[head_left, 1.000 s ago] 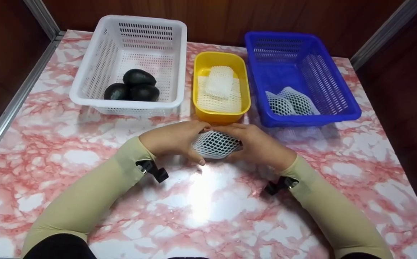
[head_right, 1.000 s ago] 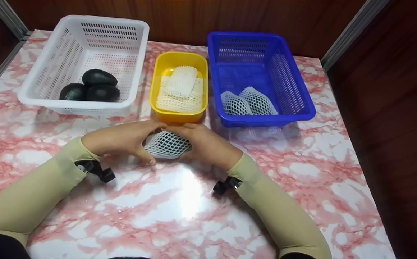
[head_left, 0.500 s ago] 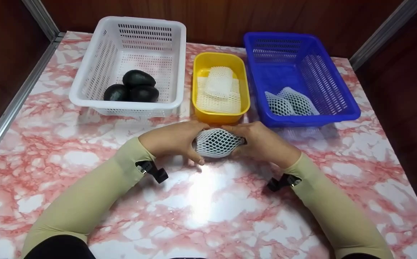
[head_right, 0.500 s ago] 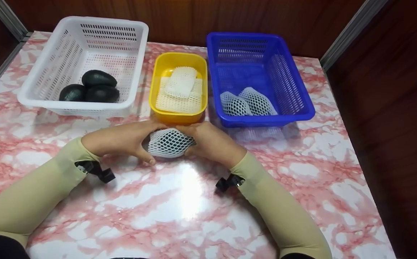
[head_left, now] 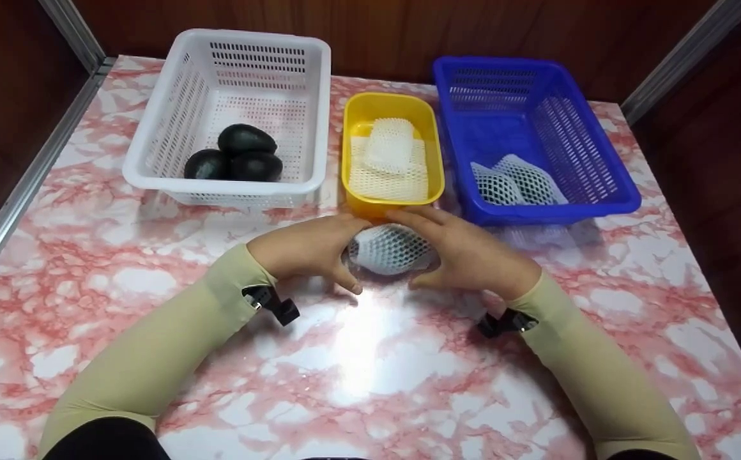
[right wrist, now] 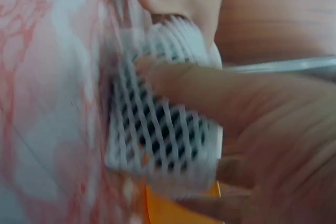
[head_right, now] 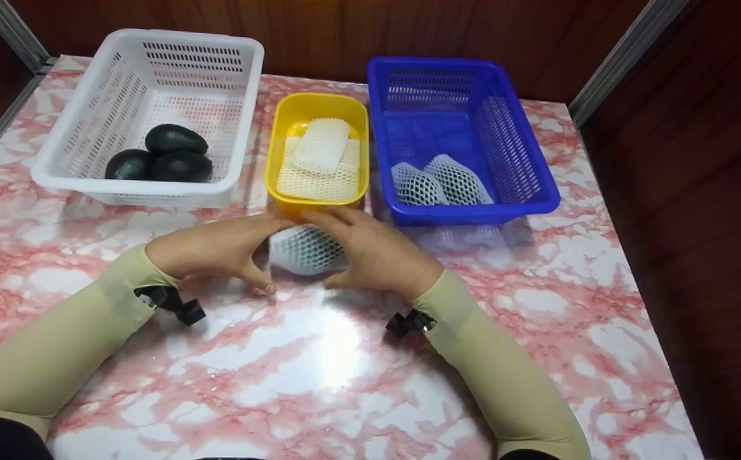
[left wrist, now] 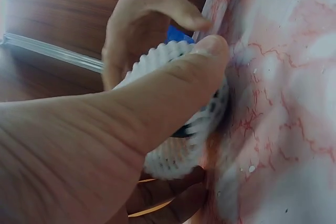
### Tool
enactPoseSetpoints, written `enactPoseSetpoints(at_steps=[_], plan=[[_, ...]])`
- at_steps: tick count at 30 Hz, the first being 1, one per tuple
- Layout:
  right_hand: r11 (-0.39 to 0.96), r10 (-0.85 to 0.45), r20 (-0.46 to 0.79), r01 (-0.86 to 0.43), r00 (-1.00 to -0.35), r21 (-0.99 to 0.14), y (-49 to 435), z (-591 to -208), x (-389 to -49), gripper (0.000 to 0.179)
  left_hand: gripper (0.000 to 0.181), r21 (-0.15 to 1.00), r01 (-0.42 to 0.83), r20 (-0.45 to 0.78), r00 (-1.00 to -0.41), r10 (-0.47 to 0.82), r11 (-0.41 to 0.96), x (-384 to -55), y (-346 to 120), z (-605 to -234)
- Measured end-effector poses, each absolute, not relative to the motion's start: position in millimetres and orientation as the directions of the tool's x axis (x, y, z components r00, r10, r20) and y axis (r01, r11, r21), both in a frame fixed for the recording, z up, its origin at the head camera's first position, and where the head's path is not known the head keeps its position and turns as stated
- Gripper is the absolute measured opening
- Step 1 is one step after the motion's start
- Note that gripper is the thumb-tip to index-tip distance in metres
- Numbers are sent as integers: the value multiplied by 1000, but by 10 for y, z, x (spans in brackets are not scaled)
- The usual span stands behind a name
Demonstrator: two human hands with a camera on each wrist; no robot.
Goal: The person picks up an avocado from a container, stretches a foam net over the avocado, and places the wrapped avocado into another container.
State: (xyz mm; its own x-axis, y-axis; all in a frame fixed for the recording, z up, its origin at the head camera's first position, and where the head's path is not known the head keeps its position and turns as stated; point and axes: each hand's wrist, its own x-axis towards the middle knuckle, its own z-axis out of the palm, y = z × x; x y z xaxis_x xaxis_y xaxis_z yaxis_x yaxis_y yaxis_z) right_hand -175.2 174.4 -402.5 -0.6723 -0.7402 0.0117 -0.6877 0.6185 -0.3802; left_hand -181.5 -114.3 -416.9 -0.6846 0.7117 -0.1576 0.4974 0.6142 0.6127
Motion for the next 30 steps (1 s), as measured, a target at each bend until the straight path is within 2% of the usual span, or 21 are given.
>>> enactPoseSetpoints(at_steps=[3, 6, 12, 16, 22, 26, 28, 30], plan=[[546, -787, 103, -764, -609, -342, 1666, -4072, -1703, 106, 96, 616, 516, -139, -672, 727, 595, -1824, -1151, -4173], [501, -813, 170, -817, -558, -286, 1590, -4144, -1684, 95, 98, 609, 509, -143, -684, 715, 609, -1821, -1157, -4172], [494, -811, 238, -844, -534, -210, 1530, -4258, -1691, 71, 83, 522, 462, -187, -758, 625, 717, -1812, -1186, -4186], [490, -815, 263, -856, -517, -165, 1532, -4262, -1689, 70, 76, 489, 468, -198, -763, 616, 736, -1813, -1196, -4186], [476, -821, 296, -872, -488, -118, 1550, -4233, -1664, 74, 84, 486, 501, -175, -747, 642, 716, -1829, -1187, -4210], [441, -801, 376, -884, -465, -154, 1573, -4122, -1626, 76, 92, 493, 541, -131, -728, 673, 682, -1828, -1192, -4217], [419, -768, 434, -882, -471, -216, 1592, -4055, -1604, 76, 99, 495, 556, -108, -723, 683, 667, -1826, -1193, -4213], [380, -717, 481, -862, -504, -337, 1614, -3983, -1584, 76, 91, 468, 562, -117, -725, 679, 681, -1817, -1191, -4201]])
